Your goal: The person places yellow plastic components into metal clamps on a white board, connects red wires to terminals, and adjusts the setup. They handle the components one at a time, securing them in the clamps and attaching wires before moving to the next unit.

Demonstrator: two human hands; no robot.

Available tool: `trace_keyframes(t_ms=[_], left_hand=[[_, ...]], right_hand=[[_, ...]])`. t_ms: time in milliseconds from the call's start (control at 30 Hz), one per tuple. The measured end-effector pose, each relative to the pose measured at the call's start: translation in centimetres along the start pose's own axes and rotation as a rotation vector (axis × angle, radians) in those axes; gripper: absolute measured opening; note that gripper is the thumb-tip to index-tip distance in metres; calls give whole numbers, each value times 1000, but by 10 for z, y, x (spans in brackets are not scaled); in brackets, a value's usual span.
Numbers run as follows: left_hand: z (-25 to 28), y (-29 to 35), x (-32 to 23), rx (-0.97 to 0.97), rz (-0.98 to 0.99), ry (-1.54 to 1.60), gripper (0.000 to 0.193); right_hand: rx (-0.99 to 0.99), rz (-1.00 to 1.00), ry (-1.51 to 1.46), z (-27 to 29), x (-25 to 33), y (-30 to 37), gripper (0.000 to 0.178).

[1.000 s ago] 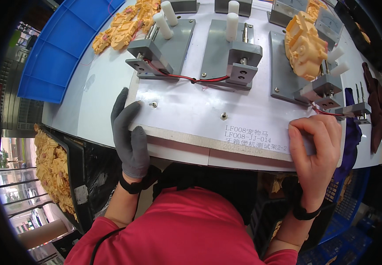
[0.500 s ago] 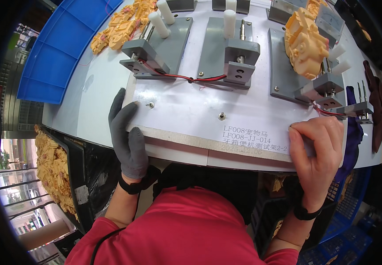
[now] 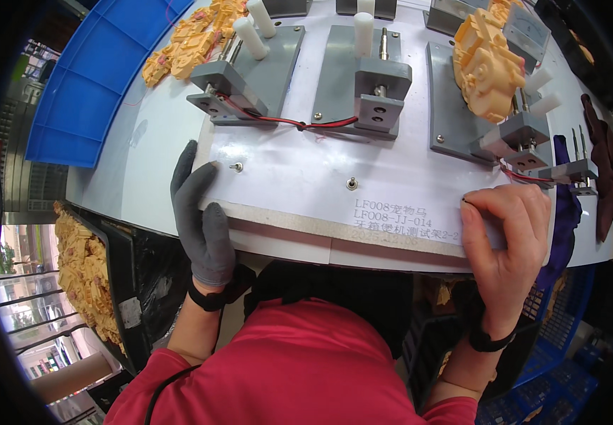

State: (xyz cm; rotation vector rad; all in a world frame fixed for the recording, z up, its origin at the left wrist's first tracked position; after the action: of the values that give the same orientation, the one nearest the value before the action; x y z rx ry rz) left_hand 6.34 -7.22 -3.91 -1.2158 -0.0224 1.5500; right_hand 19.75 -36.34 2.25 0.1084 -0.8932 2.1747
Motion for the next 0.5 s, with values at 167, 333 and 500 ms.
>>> trace_keyframes(t_ms=[167, 333, 500], left_hand=[[0, 0, 1, 5, 6, 8, 44], [0, 0, 1, 11, 7, 9, 45], [0, 0, 1, 10, 16, 21, 45]], right_hand=[[-5, -2, 7, 0, -1, 1, 12], [-7, 2, 7, 0, -1, 0, 12], [-10, 1, 7, 0, 0, 1, 12]])
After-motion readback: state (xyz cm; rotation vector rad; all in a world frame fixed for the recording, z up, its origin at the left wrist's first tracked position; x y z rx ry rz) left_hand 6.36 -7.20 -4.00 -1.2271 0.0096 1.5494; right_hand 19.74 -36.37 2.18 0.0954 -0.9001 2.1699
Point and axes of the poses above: each hand's wrist, its own y-axis away from the middle knuckle, its own z-axis out of the back of the hand, x = y × z, the point moved 4 cm from there along -y, towards the middle knuckle, and after that the axes turned 1 degree about -x, right-handed, at the moved point
